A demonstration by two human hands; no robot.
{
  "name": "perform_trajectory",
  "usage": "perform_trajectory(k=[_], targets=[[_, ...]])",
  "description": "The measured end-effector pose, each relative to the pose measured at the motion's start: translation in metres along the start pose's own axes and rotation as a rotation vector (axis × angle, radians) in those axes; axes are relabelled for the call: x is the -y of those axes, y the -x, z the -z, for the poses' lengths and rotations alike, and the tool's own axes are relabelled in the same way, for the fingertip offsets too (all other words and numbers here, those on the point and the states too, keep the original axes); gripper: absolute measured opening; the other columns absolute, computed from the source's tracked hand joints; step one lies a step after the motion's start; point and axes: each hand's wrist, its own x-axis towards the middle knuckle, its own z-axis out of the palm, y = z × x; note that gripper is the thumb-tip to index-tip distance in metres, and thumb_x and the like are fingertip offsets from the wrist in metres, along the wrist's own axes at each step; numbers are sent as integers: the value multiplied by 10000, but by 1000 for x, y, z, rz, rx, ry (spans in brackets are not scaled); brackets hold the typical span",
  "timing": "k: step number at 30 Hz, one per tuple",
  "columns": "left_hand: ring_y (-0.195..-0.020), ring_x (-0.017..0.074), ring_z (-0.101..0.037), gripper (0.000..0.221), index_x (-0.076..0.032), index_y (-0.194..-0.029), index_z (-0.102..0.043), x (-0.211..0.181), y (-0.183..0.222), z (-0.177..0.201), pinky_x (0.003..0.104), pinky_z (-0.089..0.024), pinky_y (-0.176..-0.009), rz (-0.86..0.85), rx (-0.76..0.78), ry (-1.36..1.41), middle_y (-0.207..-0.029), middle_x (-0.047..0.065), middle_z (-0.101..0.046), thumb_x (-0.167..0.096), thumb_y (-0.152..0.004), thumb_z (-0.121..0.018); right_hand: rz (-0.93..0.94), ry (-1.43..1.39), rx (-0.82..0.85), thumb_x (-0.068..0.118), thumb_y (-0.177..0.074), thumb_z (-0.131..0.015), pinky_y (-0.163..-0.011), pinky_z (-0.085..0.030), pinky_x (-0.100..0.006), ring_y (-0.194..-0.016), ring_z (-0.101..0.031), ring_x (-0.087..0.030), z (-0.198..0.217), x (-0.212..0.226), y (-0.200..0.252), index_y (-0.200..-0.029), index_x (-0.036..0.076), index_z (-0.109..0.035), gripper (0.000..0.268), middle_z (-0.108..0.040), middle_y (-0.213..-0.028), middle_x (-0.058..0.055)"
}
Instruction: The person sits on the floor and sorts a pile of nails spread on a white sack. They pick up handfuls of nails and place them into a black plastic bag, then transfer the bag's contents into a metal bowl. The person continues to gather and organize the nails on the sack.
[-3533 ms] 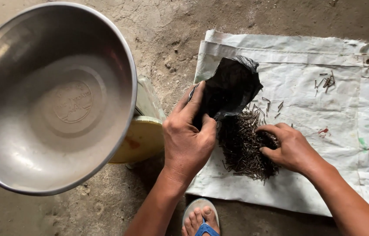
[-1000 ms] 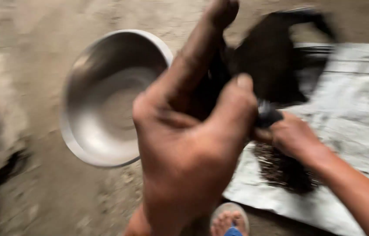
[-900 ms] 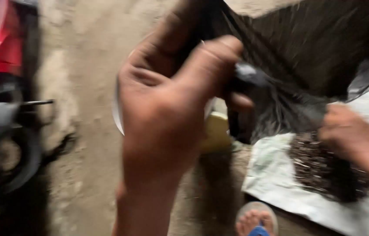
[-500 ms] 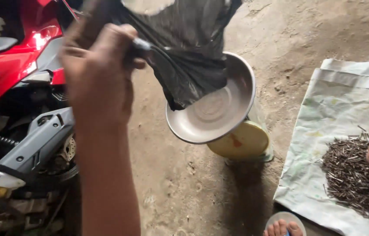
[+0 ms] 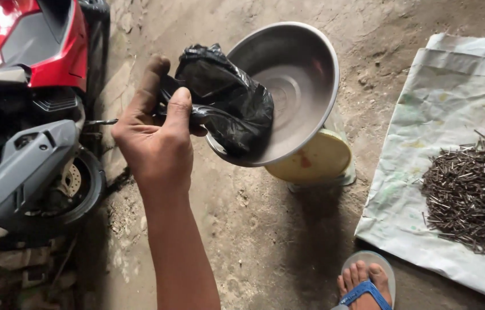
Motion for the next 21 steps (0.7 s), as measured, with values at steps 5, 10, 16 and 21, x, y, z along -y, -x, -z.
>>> perform_trajectory(k=[5, 10, 16, 21], targets=[[-1245, 241, -685, 396, 15, -1356, -598, -10, 8, 6, 301, -552, -1091, -170, -44, -284, -1341, 201, -678, -67, -983, -698, -62, 109, 40, 211, -1067, -520, -1093, -569, -338, -1117, -676, -278, -14, 25, 20, -1008, 26, -632, 224, -698, -1275, -199], [-426, 86, -366, 551, -44, -1453, -532, -13, 14, 5, 226, -333, -387, -177, -161, -633, -1463, 174, -635, -245, -993, -757, -201, 16, 107, 607, -999, -567, -1192, -451, -452, -1306, -668, -390, -6, 57, 19, -1443, 237, -744, 605, -744, -1381, -217], [-1269, 312, -665, 480, 62, -1375, -544, 2, 6, 2, 357, -536, -1106, -244, -176, -376, -1360, 230, -650, -129, -968, -711, -5, 359, 236, 780, -859, -405, -1118, -537, -224, -1404, -642, -120, 41, 99, 16, -1376, 619, -546, 559, -640, -1530, 164], [-736, 120, -664, 409, -5, -1338, -607, -2, 9, -3, 227, -621, -666, -44, -242, -74, -926, 71, -727, -107, -955, -704, 0, -47, 86, 584, -818, -664, -1214, -502, -356, -1228, -695, -287, -2, 70, 44, -1301, 377, -726, 529, -717, -1417, -65]])
